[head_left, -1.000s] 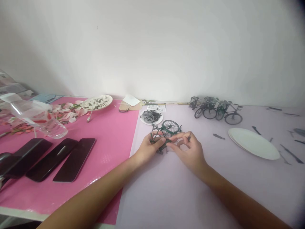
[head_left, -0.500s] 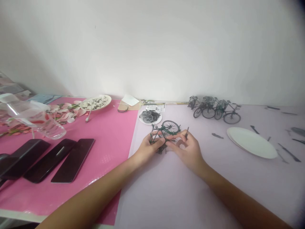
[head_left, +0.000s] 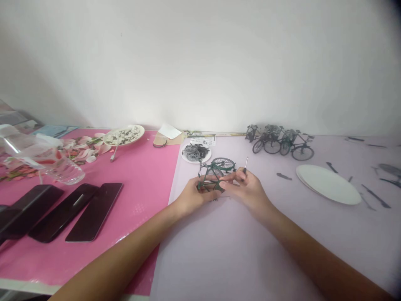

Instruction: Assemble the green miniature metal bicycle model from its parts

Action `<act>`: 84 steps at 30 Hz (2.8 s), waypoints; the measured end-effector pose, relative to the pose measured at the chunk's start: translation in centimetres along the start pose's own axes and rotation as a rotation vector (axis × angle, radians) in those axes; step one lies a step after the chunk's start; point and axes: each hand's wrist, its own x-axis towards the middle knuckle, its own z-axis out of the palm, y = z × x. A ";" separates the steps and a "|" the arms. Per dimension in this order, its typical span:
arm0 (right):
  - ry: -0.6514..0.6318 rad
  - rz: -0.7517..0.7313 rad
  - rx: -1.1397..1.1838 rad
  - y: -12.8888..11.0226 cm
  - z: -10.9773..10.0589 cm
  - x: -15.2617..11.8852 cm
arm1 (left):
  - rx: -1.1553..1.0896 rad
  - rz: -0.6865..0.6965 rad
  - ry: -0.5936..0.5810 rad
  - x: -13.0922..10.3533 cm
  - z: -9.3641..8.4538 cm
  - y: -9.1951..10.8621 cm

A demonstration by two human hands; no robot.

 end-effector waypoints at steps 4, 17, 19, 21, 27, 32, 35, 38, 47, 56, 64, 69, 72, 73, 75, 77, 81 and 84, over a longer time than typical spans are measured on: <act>0.005 -0.008 -0.041 0.1 -0.1 0.2 | 0.104 0.044 -0.016 -0.1 -0.1 0.1; -0.034 -0.261 -0.387 -0.4 -2.6 1.3 | -0.010 0.014 0.063 0.3 -0.5 -0.1; -0.169 -0.236 -0.592 -1.0 -3.6 1.6 | -0.017 0.004 0.148 0.4 -0.6 -0.1; -0.310 -0.169 -0.714 -1.5 -4.3 1.7 | -0.029 0.005 0.216 0.5 -0.7 -0.3; -0.530 -0.041 -0.770 -2.3 -4.9 1.3 | -0.100 0.061 0.230 0.8 -1.1 -1.2; -0.542 -0.051 -0.794 -2.1 -4.6 1.1 | -0.125 0.044 0.227 0.9 -1.1 -1.3; -0.531 -0.063 -0.801 -1.9 -4.3 1.0 | -0.138 0.044 0.226 0.9 -1.1 -1.2; -0.533 -0.080 -0.807 -1.9 -4.1 0.9 | -0.143 0.039 0.236 0.8 -1.0 -1.2; -0.512 -0.071 -0.786 -2.2 -3.8 0.6 | -0.178 0.043 0.244 0.9 -1.1 -1.3; -0.552 -0.152 -0.878 -2.3 -3.2 0.4 | -0.175 0.053 0.246 0.9 -1.1 -1.3; -0.516 -0.164 -0.873 -1.2 -3.3 0.3 | -0.176 0.036 0.237 0.8 -1.2 -1.4; -0.452 -0.120 -0.734 -1.2 -3.1 0.2 | -0.148 0.038 0.222 0.8 -1.1 -1.1; -0.312 -0.171 -0.581 -1.1 -2.5 0.3 | -0.070 0.034 0.230 0.7 -0.9 -0.9; -0.262 -0.200 -0.530 -1.0 -2.2 0.3 | -0.041 0.030 0.226 0.7 -0.9 -0.8; -0.188 -0.259 -0.447 -0.6 -1.6 0.3 | 0.005 0.037 0.193 0.7 -0.8 -0.9; -0.151 -0.308 -0.397 -0.2 -1.0 0.2 | 0.031 0.063 0.139 0.7 -0.8 -1.0; -0.104 -0.358 -0.369 0.3 0.0 -0.4 | 0.073 0.085 0.075 0.8 -0.9 -1.3; -0.093 -0.375 -0.377 0.5 0.3 -0.7 | 0.101 0.085 0.045 0.8 -1.0 -1.5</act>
